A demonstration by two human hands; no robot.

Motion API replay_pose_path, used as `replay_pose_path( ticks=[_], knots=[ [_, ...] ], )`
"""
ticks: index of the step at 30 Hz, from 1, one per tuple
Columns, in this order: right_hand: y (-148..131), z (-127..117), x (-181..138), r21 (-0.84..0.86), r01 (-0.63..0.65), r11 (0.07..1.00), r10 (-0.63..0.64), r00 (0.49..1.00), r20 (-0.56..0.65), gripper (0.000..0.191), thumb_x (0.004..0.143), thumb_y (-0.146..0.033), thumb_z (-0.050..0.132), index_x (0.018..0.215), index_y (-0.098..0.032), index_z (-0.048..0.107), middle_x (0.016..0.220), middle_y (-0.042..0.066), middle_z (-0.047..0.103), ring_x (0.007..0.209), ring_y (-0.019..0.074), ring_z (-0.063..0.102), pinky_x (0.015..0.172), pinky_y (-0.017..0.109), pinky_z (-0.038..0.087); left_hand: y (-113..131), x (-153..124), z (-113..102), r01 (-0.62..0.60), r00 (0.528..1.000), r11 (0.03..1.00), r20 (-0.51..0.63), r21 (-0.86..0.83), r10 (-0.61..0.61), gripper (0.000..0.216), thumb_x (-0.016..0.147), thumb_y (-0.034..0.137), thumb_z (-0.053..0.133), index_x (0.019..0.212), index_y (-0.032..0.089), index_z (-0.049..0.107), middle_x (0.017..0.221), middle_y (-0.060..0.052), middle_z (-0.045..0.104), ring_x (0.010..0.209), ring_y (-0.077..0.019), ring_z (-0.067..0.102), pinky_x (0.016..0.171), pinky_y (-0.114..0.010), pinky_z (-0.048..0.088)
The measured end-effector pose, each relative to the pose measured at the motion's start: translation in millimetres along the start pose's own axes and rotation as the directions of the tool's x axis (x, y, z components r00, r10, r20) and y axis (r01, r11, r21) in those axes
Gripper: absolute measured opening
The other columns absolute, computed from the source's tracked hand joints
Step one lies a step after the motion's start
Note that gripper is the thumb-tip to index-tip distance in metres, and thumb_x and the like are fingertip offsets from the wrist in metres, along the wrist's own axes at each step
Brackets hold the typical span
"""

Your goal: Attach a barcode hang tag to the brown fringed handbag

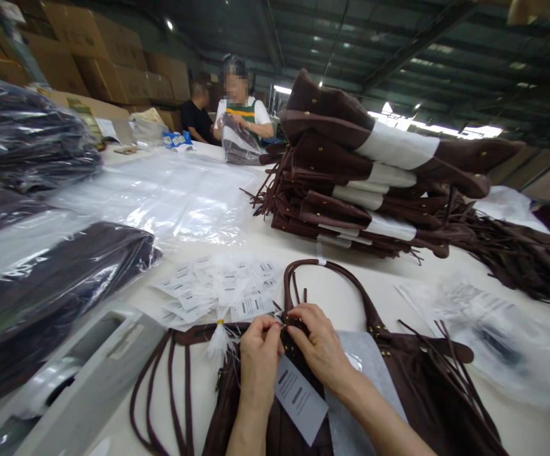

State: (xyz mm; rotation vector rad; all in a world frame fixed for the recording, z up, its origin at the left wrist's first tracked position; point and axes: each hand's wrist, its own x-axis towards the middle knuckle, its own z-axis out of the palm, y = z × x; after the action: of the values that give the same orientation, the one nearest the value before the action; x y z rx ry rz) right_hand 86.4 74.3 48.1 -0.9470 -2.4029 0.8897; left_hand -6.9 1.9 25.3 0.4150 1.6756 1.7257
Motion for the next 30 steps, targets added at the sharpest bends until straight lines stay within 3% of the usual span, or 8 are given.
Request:
replay_pose_path(
  ticks=[4,9,15,18,21,25,28,30],
  knots=[
    [7.9,-14.7,-20.8,-0.231,-0.045,0.972,0.056,0.998,0.04,0.027,0.077,-0.021,0.054,0.104,-0.021,0.054,0.107,0.008,0.055,0.099,0.0241,0.048,0.085,0.039,0.036,7.5,-2.9,-1.3,0.074,0.996,0.974,0.057,-0.213,-0.063,0.012,0.07,0.027,0.052,0.068,0.015,0.053,0.043,0.006,0.046,0.036,-0.0045,0.034,0.037,-0.017,0.022],
    [7.6,-20.7,-35.1,-0.367,-0.008,0.93,0.032,0.998,0.059,0.033,0.076,-0.018,0.056,0.109,-0.02,0.055,0.112,0.009,0.055,0.103,0.0261,0.047,0.087,0.041,0.034,19.6,-5.6,-4.9,0.114,0.992,0.917,0.097,-0.383,-0.082,0.013,0.068,0.026,0.054,0.068,0.014,0.05,0.069,0.0,0.058,0.039,-0.0014,0.036,0.036,-0.016,0.017],
    [7.1,-22.0,-37.3,-0.369,-0.093,0.925,0.124,0.99,0.062,0.031,0.075,-0.017,0.054,0.106,-0.02,0.057,0.099,0.009,0.059,0.092,0.0264,0.052,0.079,0.039,0.037,23.6,-7.9,-9.1,0.169,0.98,0.901,0.166,-0.401,-0.11,0.018,0.066,0.026,0.061,0.076,0.014,0.053,0.051,0.008,0.044,0.036,-0.0006,0.028,0.036,-0.016,0.012],
    [10.9,-31.1,-28.9,-0.243,-0.2,0.949,0.232,0.966,0.112,0.028,0.072,-0.019,0.056,0.1,-0.02,0.057,0.094,0.008,0.062,0.086,0.024,0.056,0.075,0.034,0.039,22.1,-8.0,-11.3,0.109,0.986,0.961,0.148,-0.256,-0.072,0.019,0.063,0.024,0.062,0.077,0.014,0.053,0.051,0.009,0.041,0.038,-0.0019,0.028,0.037,-0.016,0.015],
    [13.1,-47.3,-16.0,-0.125,-0.279,0.952,0.3,0.931,0.207,0.015,0.068,-0.021,0.059,0.083,-0.022,0.06,0.08,0.003,0.065,0.077,0.0207,0.058,0.067,0.029,0.038,19.2,-6.5,-13.5,-0.04,0.997,0.994,0.074,0.105,0.032,0.015,0.062,0.02,0.058,0.076,0.017,0.053,0.055,0.007,0.042,0.042,-0.0056,0.036,0.041,-0.019,0.025],
    [12.7,-64.8,-3.6,-0.07,-0.271,0.96,0.28,0.938,0.203,0.008,0.066,-0.021,0.058,0.074,-0.021,0.061,0.071,0.001,0.064,0.07,0.0184,0.056,0.063,0.027,0.036,17.2,-6.5,-11.6,-0.165,0.985,0.806,0.055,0.568,0.163,0.013,0.068,0.012,0.048,0.077,0.019,0.054,0.061,0.002,0.049,0.056,-0.0131,0.049,0.056,-0.024,0.034],
    [9.8,-66.8,-1.1,-0.031,-0.265,0.964,0.266,0.955,0.134,0.009,0.066,-0.022,0.058,0.074,-0.02,0.062,0.069,0.001,0.063,0.069,0.0183,0.055,0.063,0.028,0.036,18.5,-8.6,-7.2,-0.21,0.971,0.611,0.091,0.763,0.22,0.017,0.071,0.007,0.039,0.074,0.019,0.052,0.072,-0.003,0.054,0.066,-0.0172,0.053,0.061,-0.028,0.034],
    [5.6,-63.8,-1.5,0.084,-0.293,0.952,0.282,0.951,0.124,0.01,0.066,-0.025,0.059,0.074,-0.02,0.062,0.068,0.001,0.063,0.068,0.0175,0.055,0.063,0.028,0.036,19.2,-9.5,-5.3,-0.209,0.967,0.518,0.096,0.83,0.237,0.018,0.075,0.009,0.037,0.071,0.019,0.051,0.076,-0.006,0.055,0.069,-0.0195,0.054,0.062,-0.029,0.033]
  ],
)
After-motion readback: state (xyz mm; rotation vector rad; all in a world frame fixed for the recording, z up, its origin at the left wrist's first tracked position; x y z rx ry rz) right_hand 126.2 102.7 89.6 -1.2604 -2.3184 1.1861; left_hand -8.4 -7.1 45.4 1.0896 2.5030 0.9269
